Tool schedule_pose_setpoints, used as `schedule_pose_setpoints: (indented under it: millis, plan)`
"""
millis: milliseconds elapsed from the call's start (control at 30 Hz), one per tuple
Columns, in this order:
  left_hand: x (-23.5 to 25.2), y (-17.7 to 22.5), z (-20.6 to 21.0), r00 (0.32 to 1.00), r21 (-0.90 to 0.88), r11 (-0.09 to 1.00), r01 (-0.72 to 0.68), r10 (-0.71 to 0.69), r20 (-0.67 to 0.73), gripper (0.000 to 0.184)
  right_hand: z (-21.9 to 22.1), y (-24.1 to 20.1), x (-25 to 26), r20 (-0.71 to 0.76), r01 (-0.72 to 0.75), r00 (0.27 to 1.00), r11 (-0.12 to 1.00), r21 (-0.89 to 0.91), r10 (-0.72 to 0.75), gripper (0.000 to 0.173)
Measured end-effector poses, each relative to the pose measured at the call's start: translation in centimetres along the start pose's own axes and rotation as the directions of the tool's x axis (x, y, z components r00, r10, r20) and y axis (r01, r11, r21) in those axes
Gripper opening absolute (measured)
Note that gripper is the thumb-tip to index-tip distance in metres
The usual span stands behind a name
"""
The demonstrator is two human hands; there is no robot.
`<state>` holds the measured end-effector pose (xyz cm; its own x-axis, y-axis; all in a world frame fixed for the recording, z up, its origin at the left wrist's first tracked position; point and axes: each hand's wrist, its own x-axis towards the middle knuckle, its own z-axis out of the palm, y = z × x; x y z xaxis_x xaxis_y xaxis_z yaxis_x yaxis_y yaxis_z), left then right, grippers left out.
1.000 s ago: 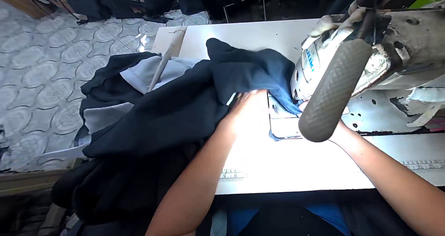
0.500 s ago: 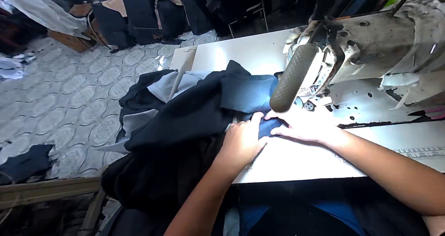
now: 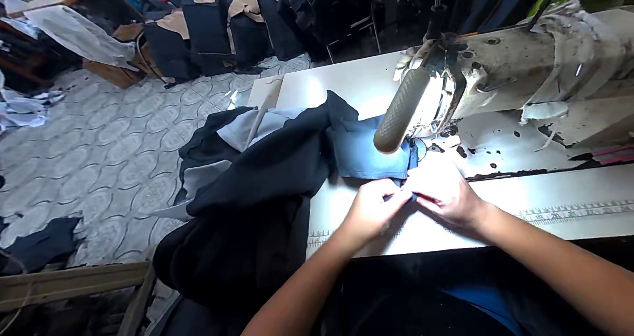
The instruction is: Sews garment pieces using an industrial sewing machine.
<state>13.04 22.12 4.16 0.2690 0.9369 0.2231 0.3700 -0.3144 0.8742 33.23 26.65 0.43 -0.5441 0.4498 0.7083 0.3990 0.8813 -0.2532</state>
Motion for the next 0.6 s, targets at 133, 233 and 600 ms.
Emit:
schedule_pose_setpoints:
  millis: [133,233,600]
  plan:
    - [1.8,0.6,1.9,0.787,0.325,0.718,-0.615,0.588,0.189,0.027,-1.2,-2.9,-2.3,-0.015,-0.278,0.961,0.958,-0.070,0.277,0.027]
    - [4.0,-0.5,0.7,0.942,0.566,0.761,-0.317,0.180,0.285,0.035,-0.8,-4.2,-3.8,0.034,-0.435,0.896,0.891,-0.128,0.442,0.025]
    - [8.5,-0.5,1.8,0.944,0.751,0.655,0.079,-0.291,0.154,0.041,-1.2,-5.0,-2.8,-0.037,-0.439,0.898,0.892,-0.104,0.438,0.025]
